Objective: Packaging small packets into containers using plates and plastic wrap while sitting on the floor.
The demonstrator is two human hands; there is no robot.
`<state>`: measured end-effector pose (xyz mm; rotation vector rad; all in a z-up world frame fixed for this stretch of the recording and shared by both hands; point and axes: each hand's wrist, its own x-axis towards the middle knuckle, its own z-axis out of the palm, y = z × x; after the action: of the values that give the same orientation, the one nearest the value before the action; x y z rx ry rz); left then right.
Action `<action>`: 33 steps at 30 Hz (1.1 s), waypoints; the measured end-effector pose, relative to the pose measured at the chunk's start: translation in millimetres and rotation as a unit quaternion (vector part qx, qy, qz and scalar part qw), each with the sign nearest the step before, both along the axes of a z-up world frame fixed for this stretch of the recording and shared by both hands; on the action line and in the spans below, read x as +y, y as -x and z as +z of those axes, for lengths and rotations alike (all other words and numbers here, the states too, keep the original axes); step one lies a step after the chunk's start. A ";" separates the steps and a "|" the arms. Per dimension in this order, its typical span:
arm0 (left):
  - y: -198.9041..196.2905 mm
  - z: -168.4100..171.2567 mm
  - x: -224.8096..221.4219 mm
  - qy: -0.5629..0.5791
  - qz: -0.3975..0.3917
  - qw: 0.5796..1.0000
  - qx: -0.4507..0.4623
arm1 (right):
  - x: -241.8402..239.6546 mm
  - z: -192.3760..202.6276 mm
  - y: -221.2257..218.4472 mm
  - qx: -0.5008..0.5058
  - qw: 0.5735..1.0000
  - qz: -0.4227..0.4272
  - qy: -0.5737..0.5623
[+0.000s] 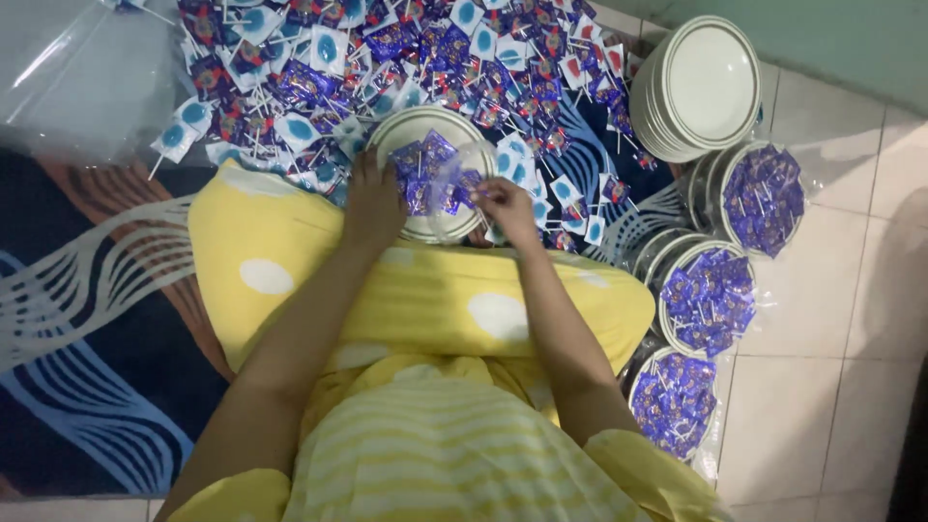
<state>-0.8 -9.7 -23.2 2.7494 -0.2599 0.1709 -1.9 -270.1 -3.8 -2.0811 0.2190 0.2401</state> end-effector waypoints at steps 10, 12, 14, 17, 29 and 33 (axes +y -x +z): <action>-3.3 -25.2 5.5 0.001 -0.003 0.998 -0.066 | 40.8 -80.5 -10.4 -0.116 0.947 0.207 0.218; -4.2 -28.2 3.0 0.001 0.014 0.996 -0.090 | 37.8 -63.7 -7.7 -0.131 0.963 0.161 0.170; -5.8 -30.9 2.7 0.009 0.013 0.996 -0.089 | 28.3 -50.8 -6.3 -0.159 0.968 0.117 0.152; -7.1 -19.7 4.8 0.043 0.020 0.994 -0.095 | 17.2 -29.7 -22.9 -0.205 0.971 0.024 0.123; -16.1 -5.3 10.5 0.144 -0.014 0.987 0.066 | 25.7 -16.2 -229.5 -0.181 0.936 0.192 0.234; -14.9 -8.5 9.6 0.153 -0.009 0.987 0.054 | 47.0 0.2 -246.7 -0.092 0.897 0.225 0.370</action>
<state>14.1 -0.1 -31.7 2.4403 -0.2092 0.0516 244.8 -223.1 -3.6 -2.8831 -0.3565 0.2567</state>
